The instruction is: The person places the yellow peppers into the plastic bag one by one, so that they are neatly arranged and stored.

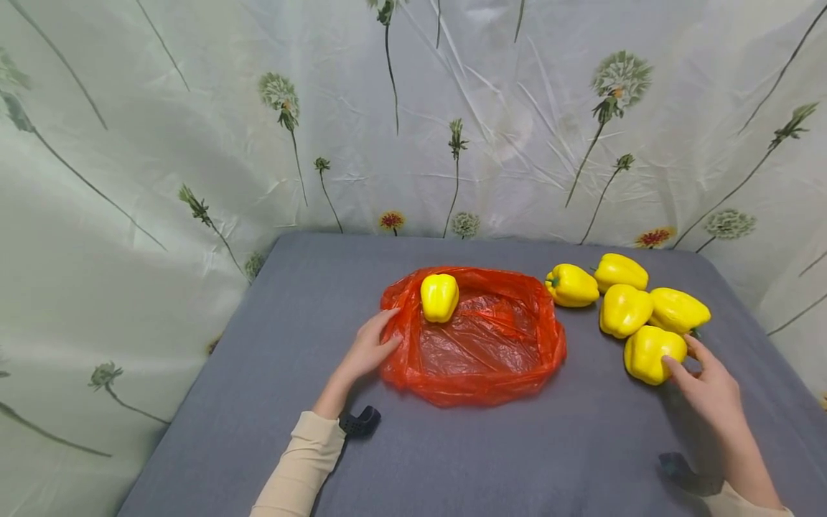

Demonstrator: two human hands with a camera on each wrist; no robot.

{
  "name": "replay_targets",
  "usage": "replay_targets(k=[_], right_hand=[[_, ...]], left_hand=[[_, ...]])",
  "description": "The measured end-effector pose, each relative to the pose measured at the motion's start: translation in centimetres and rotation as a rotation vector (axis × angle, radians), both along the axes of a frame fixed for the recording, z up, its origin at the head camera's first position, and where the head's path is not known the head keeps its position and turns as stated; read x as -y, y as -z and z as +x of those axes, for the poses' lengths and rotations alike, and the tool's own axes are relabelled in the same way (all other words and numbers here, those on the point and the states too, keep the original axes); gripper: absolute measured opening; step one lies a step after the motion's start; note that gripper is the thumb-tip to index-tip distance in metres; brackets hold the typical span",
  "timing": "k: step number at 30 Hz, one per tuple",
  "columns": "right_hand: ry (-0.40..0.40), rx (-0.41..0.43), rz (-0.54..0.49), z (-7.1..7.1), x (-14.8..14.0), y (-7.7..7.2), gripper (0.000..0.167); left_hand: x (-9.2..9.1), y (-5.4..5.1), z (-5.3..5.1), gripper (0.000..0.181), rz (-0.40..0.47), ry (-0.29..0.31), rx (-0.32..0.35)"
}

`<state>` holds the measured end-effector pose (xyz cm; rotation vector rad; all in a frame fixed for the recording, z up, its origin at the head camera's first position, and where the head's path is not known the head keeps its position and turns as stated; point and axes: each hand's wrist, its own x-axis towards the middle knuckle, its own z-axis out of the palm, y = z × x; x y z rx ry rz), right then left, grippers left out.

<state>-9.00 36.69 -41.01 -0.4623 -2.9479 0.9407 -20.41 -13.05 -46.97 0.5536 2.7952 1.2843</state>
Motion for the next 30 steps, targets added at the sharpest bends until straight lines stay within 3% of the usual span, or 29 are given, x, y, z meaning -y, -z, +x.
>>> replay_targets(k=[9,12,14,17,21,30], right_hand=[[-0.041,-0.006,-0.061,-0.4,0.1,1.3,0.075],[-0.035,-0.022,-0.076,-0.4,0.4,1.4,0.075],[-0.031,-0.033,-0.082,-0.3,0.5,1.5,0.075],[-0.027,-0.041,-0.081,-0.3,0.7,1.5,0.075],[-0.011,-0.03,-0.111,-0.2,0.9,1.3,0.076],[0.081,-0.013,-0.198,0.1,1.6,1.2,0.077]], left_hand=[[0.0,-0.1,0.1,0.056,0.002,-0.008,0.031],[0.1,0.0,0.2,0.055,0.035,0.004,0.002],[0.3,0.7,0.0,0.054,0.037,0.019,-0.062],[0.4,0.7,0.2,0.054,0.048,0.02,-0.084],[0.2,0.1,0.3,0.055,0.044,0.001,-0.012],[0.0,-0.1,0.0,0.056,-0.019,-0.005,0.014]])
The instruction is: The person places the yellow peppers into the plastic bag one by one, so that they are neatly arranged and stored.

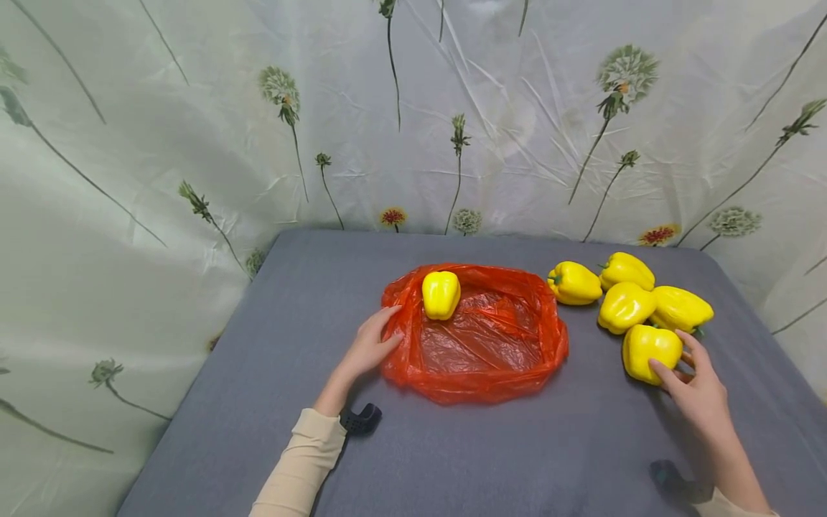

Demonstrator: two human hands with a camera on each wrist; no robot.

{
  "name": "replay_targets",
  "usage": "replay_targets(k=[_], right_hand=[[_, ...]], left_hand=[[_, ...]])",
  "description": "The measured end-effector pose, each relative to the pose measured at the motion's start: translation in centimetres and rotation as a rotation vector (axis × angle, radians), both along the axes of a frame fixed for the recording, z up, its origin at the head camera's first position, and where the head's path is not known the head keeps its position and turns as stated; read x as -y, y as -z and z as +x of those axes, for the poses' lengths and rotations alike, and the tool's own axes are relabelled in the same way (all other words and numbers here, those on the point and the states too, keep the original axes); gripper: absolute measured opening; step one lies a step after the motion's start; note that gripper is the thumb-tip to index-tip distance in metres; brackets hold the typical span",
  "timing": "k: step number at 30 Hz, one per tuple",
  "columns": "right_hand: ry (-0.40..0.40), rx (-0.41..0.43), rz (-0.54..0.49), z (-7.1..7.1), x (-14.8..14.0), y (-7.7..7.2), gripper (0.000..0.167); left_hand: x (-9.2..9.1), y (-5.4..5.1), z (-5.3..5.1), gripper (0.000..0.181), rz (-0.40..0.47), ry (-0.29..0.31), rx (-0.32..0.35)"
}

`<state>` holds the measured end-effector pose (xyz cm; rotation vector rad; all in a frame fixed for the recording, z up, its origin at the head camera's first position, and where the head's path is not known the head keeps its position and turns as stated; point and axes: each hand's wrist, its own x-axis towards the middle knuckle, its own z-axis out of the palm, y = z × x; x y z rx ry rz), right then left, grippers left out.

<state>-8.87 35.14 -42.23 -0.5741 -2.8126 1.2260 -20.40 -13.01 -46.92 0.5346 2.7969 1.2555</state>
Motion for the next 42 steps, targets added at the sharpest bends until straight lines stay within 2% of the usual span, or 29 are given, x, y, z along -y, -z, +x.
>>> replay_targets(k=[9,20,27,35,42], right_hand=[[-0.002,-0.062,0.013,0.6,0.5,-0.2,0.076],[0.051,-0.153,0.035,0.9,1.7,-0.6,0.071],[0.067,-0.171,0.029,0.5,2.7,-1.2,0.07],[0.046,-0.153,-0.048,-0.3,4.0,-1.9,0.071],[0.006,-0.185,-0.076,-1.0,5.1,-1.9,0.07]], left_hand=[[0.0,-0.1,0.1,0.055,0.018,0.003,0.005],[0.0,-0.2,0.2,0.055,0.024,0.008,-0.012],[0.0,-0.1,0.1,0.056,0.026,0.004,0.001],[0.0,0.0,0.1,0.055,0.022,0.004,0.0],[0.0,0.0,0.0,0.055,0.023,0.0,-0.003]])
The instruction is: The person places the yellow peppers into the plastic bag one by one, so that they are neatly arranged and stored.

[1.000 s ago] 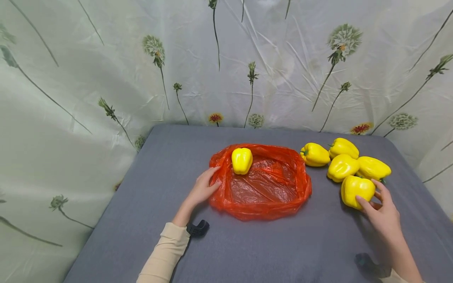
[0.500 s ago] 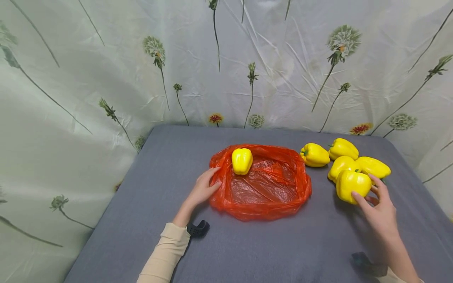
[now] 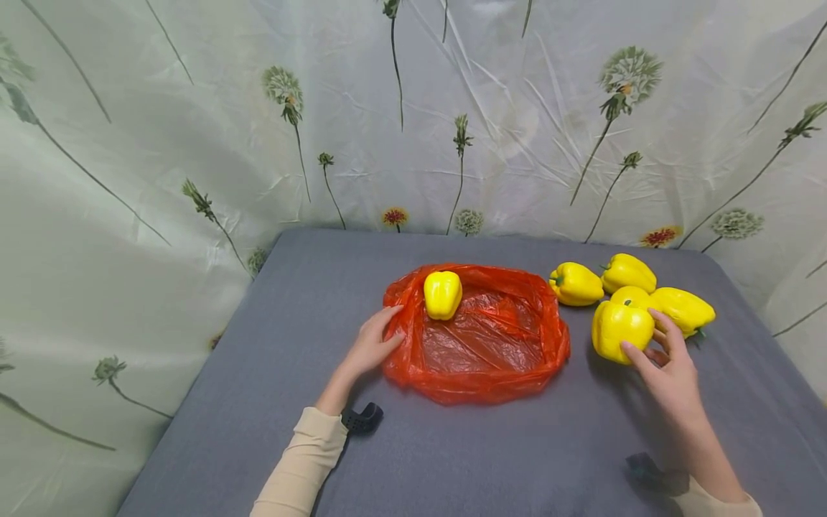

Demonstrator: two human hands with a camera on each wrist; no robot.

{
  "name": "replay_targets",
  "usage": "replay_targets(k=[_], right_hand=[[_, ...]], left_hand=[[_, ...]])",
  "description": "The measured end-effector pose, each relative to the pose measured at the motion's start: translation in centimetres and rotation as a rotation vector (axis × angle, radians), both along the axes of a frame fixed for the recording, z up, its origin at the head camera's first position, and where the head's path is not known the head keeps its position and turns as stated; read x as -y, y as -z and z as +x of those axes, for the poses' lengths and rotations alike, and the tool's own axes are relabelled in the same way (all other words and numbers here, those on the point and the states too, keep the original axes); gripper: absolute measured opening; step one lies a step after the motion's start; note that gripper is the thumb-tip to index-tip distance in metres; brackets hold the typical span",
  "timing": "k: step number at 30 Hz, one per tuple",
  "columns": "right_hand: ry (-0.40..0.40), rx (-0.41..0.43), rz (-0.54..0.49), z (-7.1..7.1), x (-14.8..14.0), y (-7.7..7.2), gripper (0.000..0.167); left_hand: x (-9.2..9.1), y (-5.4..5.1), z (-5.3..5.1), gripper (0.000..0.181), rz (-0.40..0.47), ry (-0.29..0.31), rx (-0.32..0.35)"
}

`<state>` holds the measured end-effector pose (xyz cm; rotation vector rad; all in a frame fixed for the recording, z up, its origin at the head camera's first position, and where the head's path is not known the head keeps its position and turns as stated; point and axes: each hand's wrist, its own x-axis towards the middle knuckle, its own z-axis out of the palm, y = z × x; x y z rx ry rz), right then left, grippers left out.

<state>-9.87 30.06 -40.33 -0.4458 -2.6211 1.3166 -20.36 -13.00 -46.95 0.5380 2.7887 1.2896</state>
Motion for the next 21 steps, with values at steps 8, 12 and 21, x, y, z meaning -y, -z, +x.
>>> replay_targets(k=[8,12,21], right_hand=[[-0.043,-0.014,-0.014,-1.1,1.3,-0.5,0.07],[-0.064,-0.02,-0.021,-1.6,2.1,-0.7,0.072],[-0.159,-0.055,-0.041,-2.9,3.1,-1.3,0.073]], left_hand=[[0.0,-0.1,0.0,0.055,-0.013,0.002,-0.003],[-0.1,-0.2,0.0,0.054,-0.004,-0.006,0.01],[-0.1,-0.1,0.0,0.053,-0.002,-0.005,0.0]])
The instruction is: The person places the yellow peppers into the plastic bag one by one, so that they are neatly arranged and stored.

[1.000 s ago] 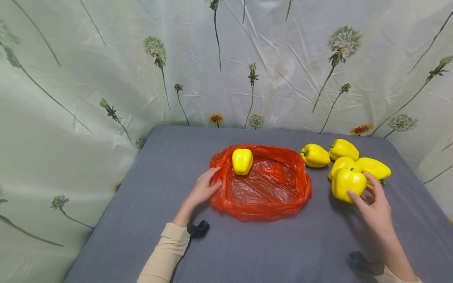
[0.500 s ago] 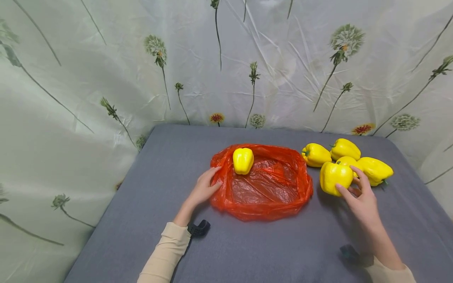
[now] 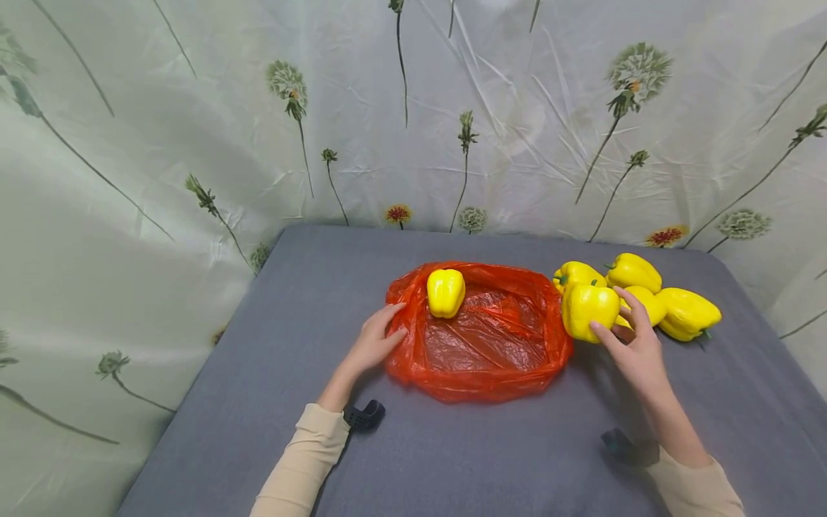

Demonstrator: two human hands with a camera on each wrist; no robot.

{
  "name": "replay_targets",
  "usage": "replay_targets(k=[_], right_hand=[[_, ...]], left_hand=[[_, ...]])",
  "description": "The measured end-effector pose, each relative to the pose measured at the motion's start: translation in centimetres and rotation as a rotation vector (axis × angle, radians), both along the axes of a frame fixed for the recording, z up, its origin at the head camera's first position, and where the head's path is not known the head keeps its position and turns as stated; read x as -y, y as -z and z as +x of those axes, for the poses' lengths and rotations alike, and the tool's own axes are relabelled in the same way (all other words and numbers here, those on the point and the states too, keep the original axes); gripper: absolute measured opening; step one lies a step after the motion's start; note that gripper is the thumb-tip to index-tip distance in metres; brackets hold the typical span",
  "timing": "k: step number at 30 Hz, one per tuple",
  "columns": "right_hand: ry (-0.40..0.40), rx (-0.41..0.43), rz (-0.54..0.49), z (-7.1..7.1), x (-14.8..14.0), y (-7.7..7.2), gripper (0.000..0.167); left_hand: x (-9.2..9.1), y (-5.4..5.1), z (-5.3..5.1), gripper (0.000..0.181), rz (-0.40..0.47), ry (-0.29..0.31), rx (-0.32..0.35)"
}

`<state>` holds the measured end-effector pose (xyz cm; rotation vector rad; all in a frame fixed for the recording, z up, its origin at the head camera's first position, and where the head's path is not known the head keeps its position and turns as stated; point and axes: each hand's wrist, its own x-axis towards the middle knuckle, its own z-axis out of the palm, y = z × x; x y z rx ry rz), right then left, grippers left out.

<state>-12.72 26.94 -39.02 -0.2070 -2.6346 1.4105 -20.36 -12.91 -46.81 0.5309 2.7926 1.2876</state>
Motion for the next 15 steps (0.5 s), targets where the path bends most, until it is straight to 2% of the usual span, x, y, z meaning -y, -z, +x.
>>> replay_targets(k=[8,15], right_hand=[[-0.068,-0.081,-0.028,-1.4,1.3,-0.3,0.068],[-0.113,-0.056,-0.046,-2.6,2.7,-0.2,0.068]], left_hand=[[0.1,0.0,-0.1,0.053,-0.012,-0.003,0.013],[0.0,0.1,0.0,0.053,-0.008,-0.006,0.027]])
